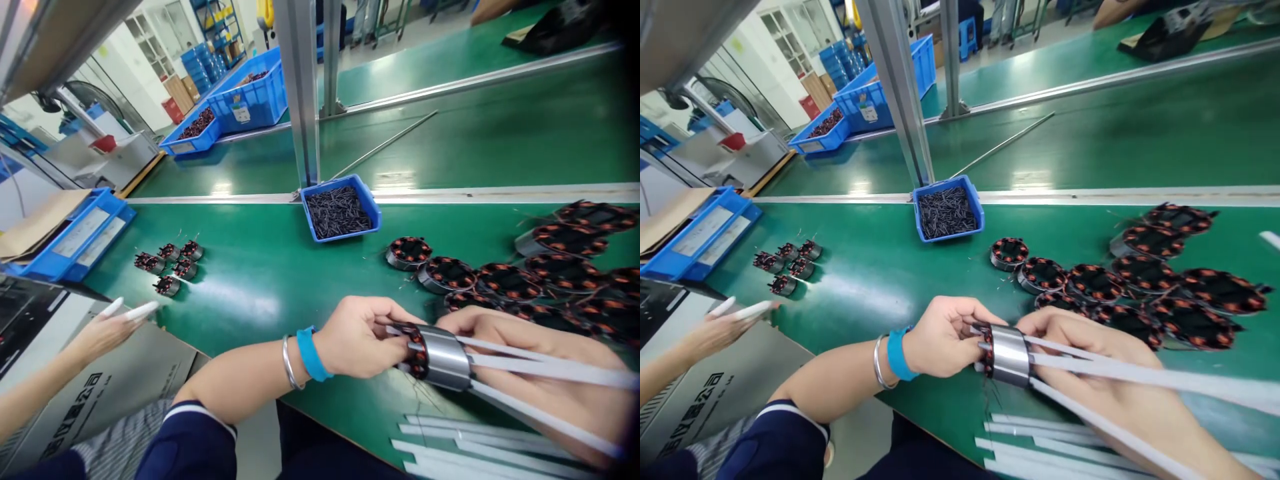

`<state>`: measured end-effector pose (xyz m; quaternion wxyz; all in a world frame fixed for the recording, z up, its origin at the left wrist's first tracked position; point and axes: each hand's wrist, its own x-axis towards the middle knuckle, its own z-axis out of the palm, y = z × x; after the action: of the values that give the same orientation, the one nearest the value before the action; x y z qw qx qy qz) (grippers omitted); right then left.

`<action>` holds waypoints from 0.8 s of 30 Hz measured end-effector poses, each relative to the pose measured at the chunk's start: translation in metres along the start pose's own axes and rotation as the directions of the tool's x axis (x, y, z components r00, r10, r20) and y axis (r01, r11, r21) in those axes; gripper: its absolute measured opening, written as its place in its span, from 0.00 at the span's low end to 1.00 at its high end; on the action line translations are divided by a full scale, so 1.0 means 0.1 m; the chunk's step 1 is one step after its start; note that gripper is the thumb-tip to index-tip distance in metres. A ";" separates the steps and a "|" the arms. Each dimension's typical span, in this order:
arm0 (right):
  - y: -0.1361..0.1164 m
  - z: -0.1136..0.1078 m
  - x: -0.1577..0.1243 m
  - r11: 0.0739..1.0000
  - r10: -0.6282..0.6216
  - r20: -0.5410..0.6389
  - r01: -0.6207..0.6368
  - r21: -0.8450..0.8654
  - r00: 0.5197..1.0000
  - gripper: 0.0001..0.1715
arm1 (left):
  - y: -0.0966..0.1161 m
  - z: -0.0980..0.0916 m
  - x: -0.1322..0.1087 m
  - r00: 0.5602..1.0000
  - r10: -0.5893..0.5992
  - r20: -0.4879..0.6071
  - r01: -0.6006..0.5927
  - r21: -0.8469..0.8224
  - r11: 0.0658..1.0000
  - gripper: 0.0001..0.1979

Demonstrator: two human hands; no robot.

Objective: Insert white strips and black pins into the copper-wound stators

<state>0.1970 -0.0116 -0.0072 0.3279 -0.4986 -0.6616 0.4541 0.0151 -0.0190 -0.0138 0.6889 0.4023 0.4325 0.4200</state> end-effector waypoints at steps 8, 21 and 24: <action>-0.06 -0.16 0.16 1.000 0.026 0.186 -0.028 0.006 0.982 0.20 | 0.04 -0.05 0.04 0.997 -0.032 0.076 0.037 -0.063 0.997 0.11; -0.19 -0.40 0.32 0.950 -0.280 0.065 0.267 0.164 0.958 0.31 | 0.19 0.02 0.06 0.996 -0.069 0.054 0.075 -0.126 0.989 0.18; -0.29 -0.64 0.34 0.961 -0.264 -0.144 0.274 0.048 0.954 0.28 | 0.16 0.03 -0.03 0.994 0.030 -0.104 -0.031 0.000 1.000 0.16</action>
<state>0.2334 0.0361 0.0428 0.4479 -0.4222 -0.6836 0.3922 0.0133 -0.0176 0.0023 0.6593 0.3861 0.4613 0.4511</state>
